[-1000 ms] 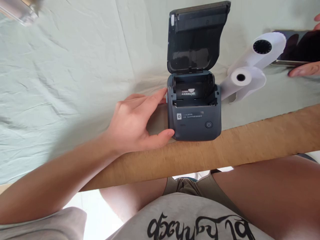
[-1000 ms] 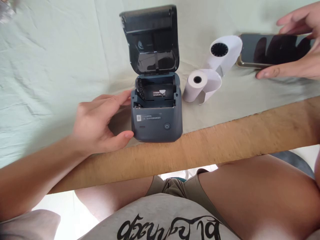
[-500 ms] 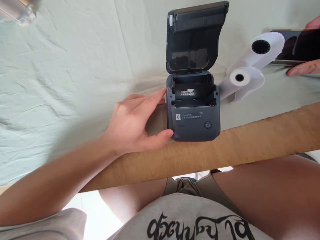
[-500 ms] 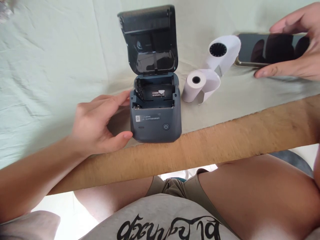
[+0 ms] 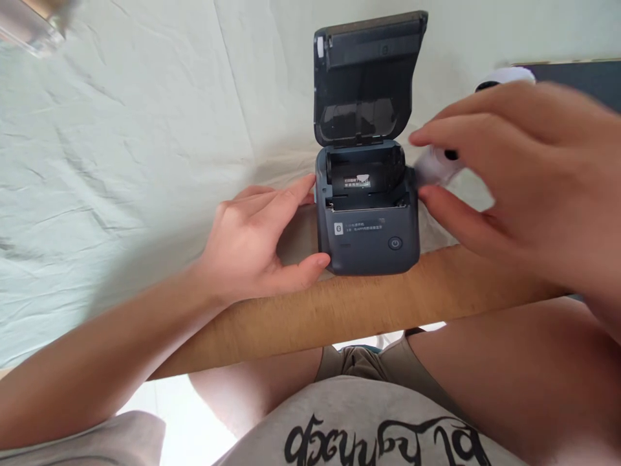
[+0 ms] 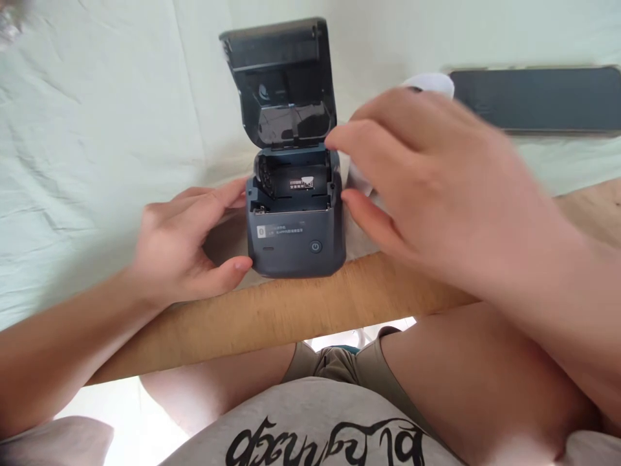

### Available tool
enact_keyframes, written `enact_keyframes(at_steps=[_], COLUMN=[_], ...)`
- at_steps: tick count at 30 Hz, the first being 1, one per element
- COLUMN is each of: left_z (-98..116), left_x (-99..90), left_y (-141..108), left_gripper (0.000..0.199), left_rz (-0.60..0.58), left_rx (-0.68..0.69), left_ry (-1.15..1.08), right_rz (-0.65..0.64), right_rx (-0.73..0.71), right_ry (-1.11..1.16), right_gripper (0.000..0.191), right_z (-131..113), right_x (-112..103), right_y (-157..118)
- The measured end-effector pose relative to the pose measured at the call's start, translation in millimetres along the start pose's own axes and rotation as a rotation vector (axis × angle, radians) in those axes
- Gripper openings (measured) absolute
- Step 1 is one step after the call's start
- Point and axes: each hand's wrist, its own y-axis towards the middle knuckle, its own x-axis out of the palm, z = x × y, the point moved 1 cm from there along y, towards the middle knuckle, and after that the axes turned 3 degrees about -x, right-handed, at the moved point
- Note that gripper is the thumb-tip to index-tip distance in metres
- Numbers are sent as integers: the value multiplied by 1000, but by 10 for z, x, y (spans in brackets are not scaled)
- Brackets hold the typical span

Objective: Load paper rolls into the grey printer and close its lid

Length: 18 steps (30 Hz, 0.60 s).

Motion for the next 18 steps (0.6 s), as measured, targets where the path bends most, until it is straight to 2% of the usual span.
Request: enact_keyframes(at_steps=[2,6,9,13,15,18], left_z=[13,45,52,50,39,14], left_x=[-3,10,25,33,31,31], left_y=[-1,5,12,20,18,3], left_gripper=[85,82,84,81,80,84], left_rz=[31,7,2,55,67,63], left_rx=[32,16,9,53,62,57], left_ry=[28,68,67,51,44,28], right_rz=[15,38,2,-68,-52,25], right_rx=[-37,49,41,19,10,-95], right_ry=[-116,-214,-247,-352,-381,-307], right_gripper=[62,61,68,84,77,56], right_z=[-87,-65,14,24,-18,-101], right_x=[37,25,26,97,113,111], right_y=[24,-17,-43,-7,-2,-54])
